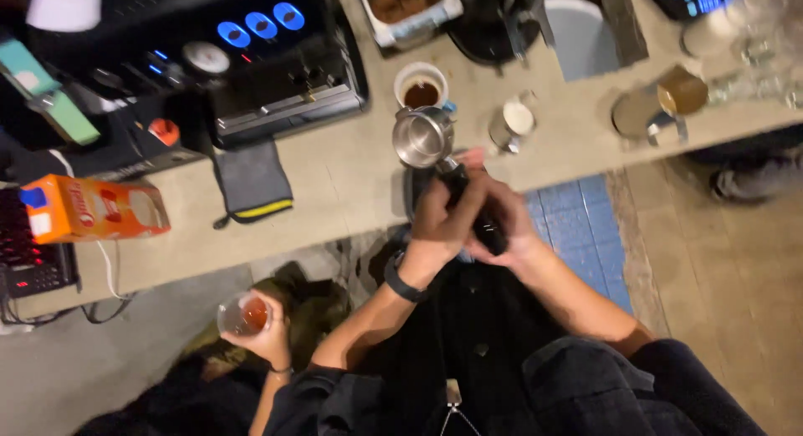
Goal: Preparing an iced coffee drink by grinding coffee beans, tamping the grounds in a portafilter, pulling espresso shots, and mixing with milk.
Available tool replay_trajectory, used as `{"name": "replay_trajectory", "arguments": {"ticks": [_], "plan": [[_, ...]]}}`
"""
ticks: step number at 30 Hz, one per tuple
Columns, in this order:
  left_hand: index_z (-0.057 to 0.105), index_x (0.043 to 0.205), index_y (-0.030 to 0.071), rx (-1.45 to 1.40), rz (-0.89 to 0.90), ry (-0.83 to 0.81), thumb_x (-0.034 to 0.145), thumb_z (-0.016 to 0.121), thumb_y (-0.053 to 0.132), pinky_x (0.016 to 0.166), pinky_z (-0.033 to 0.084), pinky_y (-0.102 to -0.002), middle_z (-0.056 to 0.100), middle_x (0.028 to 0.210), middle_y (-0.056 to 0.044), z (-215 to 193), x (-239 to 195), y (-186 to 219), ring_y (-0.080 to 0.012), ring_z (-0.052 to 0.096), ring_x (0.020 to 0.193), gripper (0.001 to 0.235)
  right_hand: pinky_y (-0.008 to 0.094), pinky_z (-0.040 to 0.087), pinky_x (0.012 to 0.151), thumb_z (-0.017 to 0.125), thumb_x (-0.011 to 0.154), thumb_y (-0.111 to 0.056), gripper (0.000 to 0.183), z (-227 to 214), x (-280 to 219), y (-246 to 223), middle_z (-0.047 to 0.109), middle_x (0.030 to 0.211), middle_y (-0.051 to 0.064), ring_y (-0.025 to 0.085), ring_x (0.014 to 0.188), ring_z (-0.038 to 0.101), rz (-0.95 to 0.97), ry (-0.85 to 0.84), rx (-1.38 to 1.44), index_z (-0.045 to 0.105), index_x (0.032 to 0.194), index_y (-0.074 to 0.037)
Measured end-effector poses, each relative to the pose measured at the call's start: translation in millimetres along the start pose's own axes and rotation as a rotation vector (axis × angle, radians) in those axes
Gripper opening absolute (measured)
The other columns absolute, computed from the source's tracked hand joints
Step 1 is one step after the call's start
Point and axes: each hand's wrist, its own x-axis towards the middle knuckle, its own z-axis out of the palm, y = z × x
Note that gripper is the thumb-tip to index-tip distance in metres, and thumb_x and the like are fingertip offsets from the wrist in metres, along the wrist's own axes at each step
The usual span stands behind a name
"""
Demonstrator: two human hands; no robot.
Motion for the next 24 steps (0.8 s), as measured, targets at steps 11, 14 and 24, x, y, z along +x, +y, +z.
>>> {"name": "replay_trajectory", "arguments": {"ticks": [11, 14, 24], "plan": [[0.059, 0.087, 0.005, -0.030, -0.161, 0.056, 0.102, 0.062, 0.016, 0.055, 0.058, -0.032, 0.068, 0.054, -0.013, 40, -130, -56, -0.0232, 0.072, 0.053, 0.019, 0.034, 0.056, 0.069, 0.059, 0.097, -0.031, 0.032, -309, 3, 102, 0.074, 0.085, 0.016, 0.024, 0.075, 0.073, 0.414, 0.070, -0.783, 0.057, 0.119, -0.008], [0.055, 0.083, 0.004, -0.140, -0.210, 0.097, 0.105, 0.058, 0.013, 0.047, 0.057, -0.030, 0.063, 0.046, -0.015, 57, -156, -57, -0.0250, 0.069, 0.042, 0.024, 0.039, 0.052, 0.065, 0.070, 0.091, -0.035, 0.040, -351, 34, 125, 0.071, 0.079, 0.015, 0.029, 0.070, 0.069, 0.261, 0.355, -0.967, 0.056, 0.117, -0.007], [0.058, 0.085, 0.004, -0.104, -0.281, 0.239, 0.104, 0.059, 0.013, 0.051, 0.057, -0.029, 0.062, 0.046, -0.014, 78, -216, -68, -0.0204, 0.066, 0.043, 0.022, 0.036, 0.053, 0.091, 0.056, 0.083, -0.069, 0.045, -573, 222, 184, 0.076, 0.099, -0.011, 0.016, 0.098, 0.075, 0.081, 0.715, -1.817, 0.073, 0.104, -0.034]]}}
